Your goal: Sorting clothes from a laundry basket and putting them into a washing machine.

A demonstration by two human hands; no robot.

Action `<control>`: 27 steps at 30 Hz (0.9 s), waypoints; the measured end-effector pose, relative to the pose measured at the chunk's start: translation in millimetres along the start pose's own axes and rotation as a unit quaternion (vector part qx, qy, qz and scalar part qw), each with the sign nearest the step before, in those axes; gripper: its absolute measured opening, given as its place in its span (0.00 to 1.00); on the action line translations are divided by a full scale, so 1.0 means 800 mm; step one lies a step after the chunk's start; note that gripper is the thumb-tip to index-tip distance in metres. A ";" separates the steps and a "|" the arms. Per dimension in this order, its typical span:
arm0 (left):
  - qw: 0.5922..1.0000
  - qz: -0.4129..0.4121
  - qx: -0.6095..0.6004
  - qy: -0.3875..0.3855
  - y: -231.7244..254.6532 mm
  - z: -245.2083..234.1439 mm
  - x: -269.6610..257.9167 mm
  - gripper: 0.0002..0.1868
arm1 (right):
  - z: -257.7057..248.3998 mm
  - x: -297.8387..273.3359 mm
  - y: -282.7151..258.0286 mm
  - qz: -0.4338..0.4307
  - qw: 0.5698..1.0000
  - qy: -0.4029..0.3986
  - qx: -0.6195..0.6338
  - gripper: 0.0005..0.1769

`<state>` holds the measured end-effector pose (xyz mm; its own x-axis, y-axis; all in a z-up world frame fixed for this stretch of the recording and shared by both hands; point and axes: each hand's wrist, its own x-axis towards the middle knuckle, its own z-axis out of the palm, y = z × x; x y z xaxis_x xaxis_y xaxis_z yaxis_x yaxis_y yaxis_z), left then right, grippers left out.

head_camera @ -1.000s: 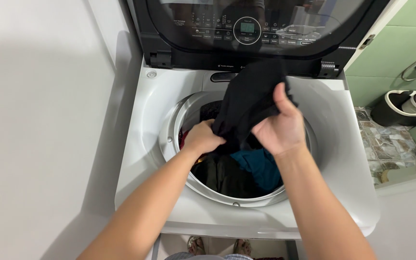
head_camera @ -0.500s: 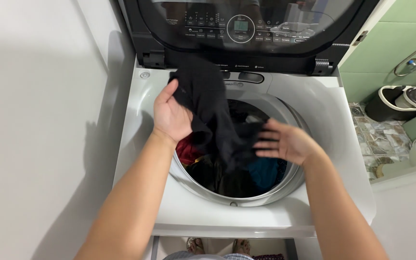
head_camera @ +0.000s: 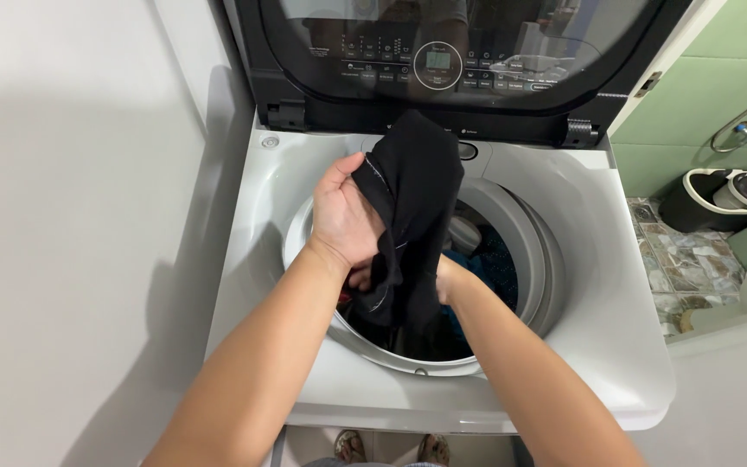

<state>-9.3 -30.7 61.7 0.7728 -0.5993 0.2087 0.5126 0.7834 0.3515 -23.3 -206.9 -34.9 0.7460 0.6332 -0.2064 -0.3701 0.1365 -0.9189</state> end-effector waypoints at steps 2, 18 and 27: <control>1.000 0.008 0.015 0.007 0.011 -0.008 -0.003 0.30 | 0.005 -0.003 -0.003 -0.035 0.996 0.022 0.079 0.25; 0.972 -0.127 0.193 0.037 0.072 0.026 -0.022 0.44 | -0.070 -0.107 -0.093 -0.222 0.782 0.431 -0.391 0.18; 0.871 -0.342 0.349 0.040 0.019 -0.049 0.047 0.65 | 0.089 -0.098 -0.165 -0.115 0.647 0.069 -0.751 0.22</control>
<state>42.6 -34.8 38.9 0.4140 -0.8512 -0.3227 0.5324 -0.0611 0.8443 -72.2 -220.4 126.0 0.7660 0.6400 0.0608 0.6375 -0.7440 -0.1999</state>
